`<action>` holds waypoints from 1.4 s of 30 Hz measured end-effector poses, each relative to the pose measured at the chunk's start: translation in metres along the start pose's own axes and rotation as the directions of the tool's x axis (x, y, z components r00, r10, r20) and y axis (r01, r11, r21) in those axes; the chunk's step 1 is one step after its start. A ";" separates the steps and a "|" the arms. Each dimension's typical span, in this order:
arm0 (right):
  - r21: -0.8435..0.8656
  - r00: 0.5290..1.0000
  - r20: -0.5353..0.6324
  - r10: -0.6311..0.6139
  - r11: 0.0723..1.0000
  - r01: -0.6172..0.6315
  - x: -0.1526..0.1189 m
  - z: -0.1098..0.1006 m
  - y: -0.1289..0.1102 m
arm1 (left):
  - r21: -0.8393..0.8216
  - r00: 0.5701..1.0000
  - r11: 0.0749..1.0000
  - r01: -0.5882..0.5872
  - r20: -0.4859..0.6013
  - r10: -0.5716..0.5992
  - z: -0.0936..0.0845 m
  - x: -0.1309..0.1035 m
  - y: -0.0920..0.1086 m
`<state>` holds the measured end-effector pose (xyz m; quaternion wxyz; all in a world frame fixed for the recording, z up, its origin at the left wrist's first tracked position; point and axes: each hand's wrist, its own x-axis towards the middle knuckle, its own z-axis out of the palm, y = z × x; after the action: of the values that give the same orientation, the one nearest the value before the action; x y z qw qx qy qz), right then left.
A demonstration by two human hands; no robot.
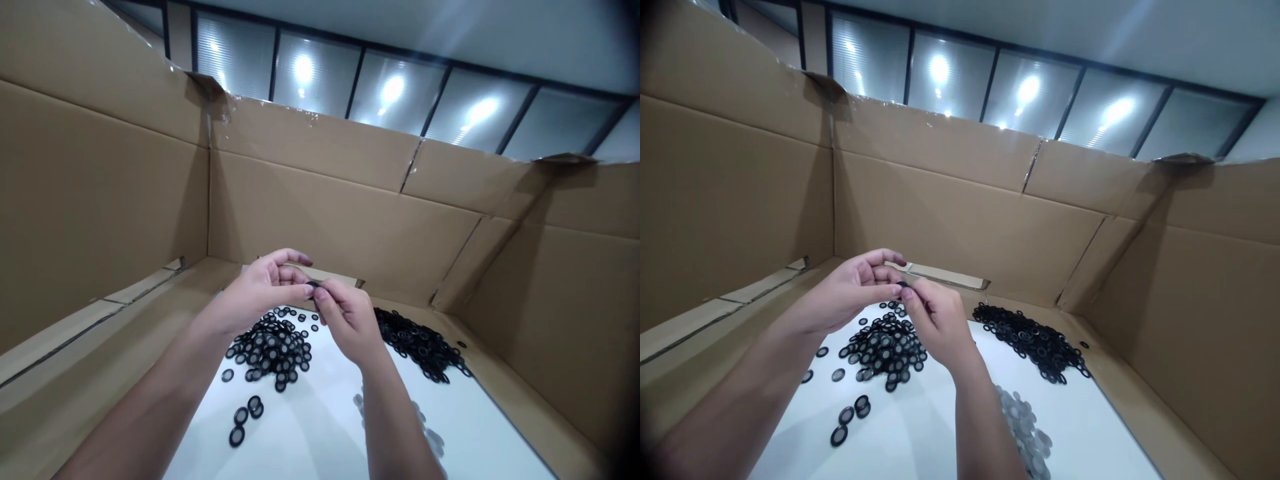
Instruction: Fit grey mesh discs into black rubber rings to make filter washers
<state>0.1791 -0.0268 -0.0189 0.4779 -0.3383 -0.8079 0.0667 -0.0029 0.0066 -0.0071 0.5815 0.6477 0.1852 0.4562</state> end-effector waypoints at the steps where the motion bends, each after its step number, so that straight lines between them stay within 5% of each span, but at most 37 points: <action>1: 0.019 1.000 -0.001 -0.003 1.000 0.003 0.000 0.000 0.001 | -0.001 1.000 1.000 0.009 0.002 -0.009 0.000 -0.001 0.002; 13: -0.042 0.988 0.111 0.107 0.994 -0.103 -0.001 -0.012 0.000 | 0.072 0.999 0.997 0.006 0.038 -0.008 -0.008 -0.001 0.002; 18: -0.078 0.985 0.169 0.038 0.997 -0.026 -0.003 -0.019 -0.005 | 0.066 0.997 0.997 0.027 0.070 -0.032 -0.006 0.001 -0.002; 25: -0.154 0.991 0.065 0.120 0.982 -0.109 -0.004 -0.016 -0.006 | 0.109 0.996 0.993 0.052 0.063 -0.059 -0.002 0.001 -0.003; 31: -0.090 0.987 0.155 0.044 0.996 -0.030 -0.002 -0.018 -0.007 | 0.063 0.997 0.997 0.042 0.055 -0.045 -0.001 0.003 -0.004; 36: -0.181 0.994 0.014 0.109 0.978 -0.104 -0.001 -0.009 -0.002 | 0.093 0.997 0.994 0.058 0.037 -0.062 0.001 0.004 -0.006; 42: -0.091 0.991 0.126 0.036 0.996 -0.024 -0.002 -0.019 -0.003 | 0.094 0.998 0.994 0.055 0.009 -0.056 0.000 0.004 -0.005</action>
<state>0.1939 -0.0337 -0.0088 0.4088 -0.3665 -0.8337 0.0589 0.0007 0.0110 -0.0097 0.5641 0.6714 0.2210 0.4268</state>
